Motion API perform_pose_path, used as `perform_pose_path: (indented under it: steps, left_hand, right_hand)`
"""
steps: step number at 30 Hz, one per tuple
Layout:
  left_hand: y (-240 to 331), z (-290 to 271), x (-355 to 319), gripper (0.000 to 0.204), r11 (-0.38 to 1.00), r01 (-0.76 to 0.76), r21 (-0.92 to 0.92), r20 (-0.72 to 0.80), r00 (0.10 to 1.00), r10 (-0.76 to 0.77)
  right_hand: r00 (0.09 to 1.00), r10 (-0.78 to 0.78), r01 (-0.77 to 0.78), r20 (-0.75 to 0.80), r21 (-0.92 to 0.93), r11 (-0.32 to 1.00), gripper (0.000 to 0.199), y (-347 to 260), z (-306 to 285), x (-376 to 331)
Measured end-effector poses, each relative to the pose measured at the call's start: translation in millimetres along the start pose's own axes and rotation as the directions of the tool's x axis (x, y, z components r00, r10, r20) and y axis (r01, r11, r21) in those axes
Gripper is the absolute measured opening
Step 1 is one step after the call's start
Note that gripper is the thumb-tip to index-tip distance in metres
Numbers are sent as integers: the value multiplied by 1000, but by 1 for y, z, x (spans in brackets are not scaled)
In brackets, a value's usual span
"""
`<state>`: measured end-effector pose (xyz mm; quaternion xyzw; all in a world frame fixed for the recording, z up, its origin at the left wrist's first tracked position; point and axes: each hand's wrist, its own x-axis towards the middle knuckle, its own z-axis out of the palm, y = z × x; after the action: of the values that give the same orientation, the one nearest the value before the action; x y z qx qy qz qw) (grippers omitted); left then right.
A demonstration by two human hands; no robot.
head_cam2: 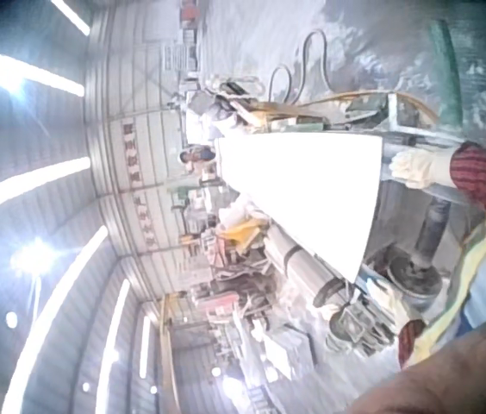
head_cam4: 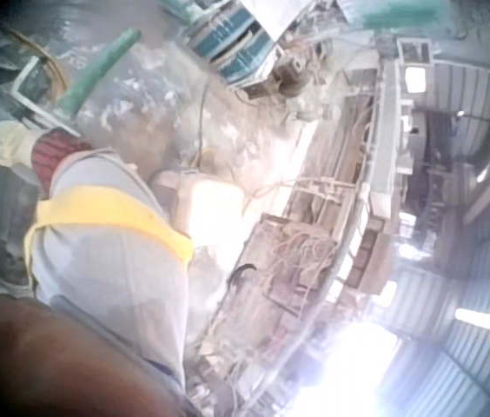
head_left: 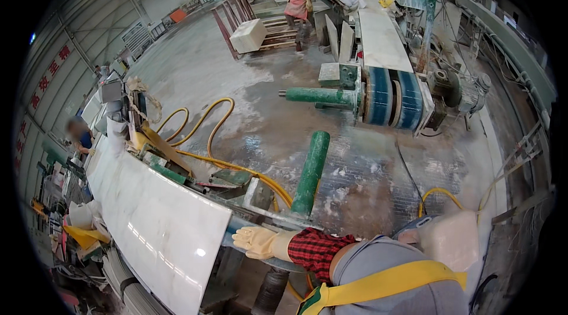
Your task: The person repeatedly lifts large white stone slabs from a conveyor belt and places them onto a stack. The person wears gloves and handles the slabs by hand, moving them one at a time in a repetitive cycle.
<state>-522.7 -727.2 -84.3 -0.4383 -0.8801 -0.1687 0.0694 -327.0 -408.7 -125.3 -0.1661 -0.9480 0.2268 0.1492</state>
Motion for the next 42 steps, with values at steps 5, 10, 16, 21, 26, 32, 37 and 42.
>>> perform_pose_path:
  steps: [5, 10, 16, 21, 26, 32, 37, 42]
  left_hand:
    - [-67, -15, 4, 57, 999, 32, 19, -16, 999, -32]
    - [-145, -29, -5, 58, 990, 121, 67, 50, 991, -125]
    - [-144, 9, -21, 54, 999, -39, 20, -135, 990, 41]
    - [-140, -3, -26, 52, 1000, -16, -11, -173, 985, 14]
    - [-126, -16, -20, 50, 999, 21, -39, -176, 984, -27]
    - [-126, -11, -24, 49, 998, 60, 0, -184, 981, -59]
    - [-124, -13, -27, 49, 997, 73, 21, -148, 987, -69]
    - [-121, -18, -26, 48, 997, 74, 4, -137, 988, -73]
  right_hand:
    - [999, 41, -41, -15, -24, 999, 65, -8, -13, -5]
    - [995, -2, -12, -96, -152, 988, 57, -24, -23, -1]
    - [1000, 18, -21, -18, -213, 977, 58, -31, -41, -14]
    - [995, -98, 89, -23, -252, 964, 53, -34, -42, -9]
    - [984, -156, 128, -87, -263, 956, 51, -35, -43, -10]
    - [994, -109, 101, -28, -201, 974, 50, -49, -54, -6]
    - [997, -56, 62, 51, -133, 989, 51, -54, -63, -8]
    - [984, -150, 132, -97, -171, 976, 49, -47, -53, -14]
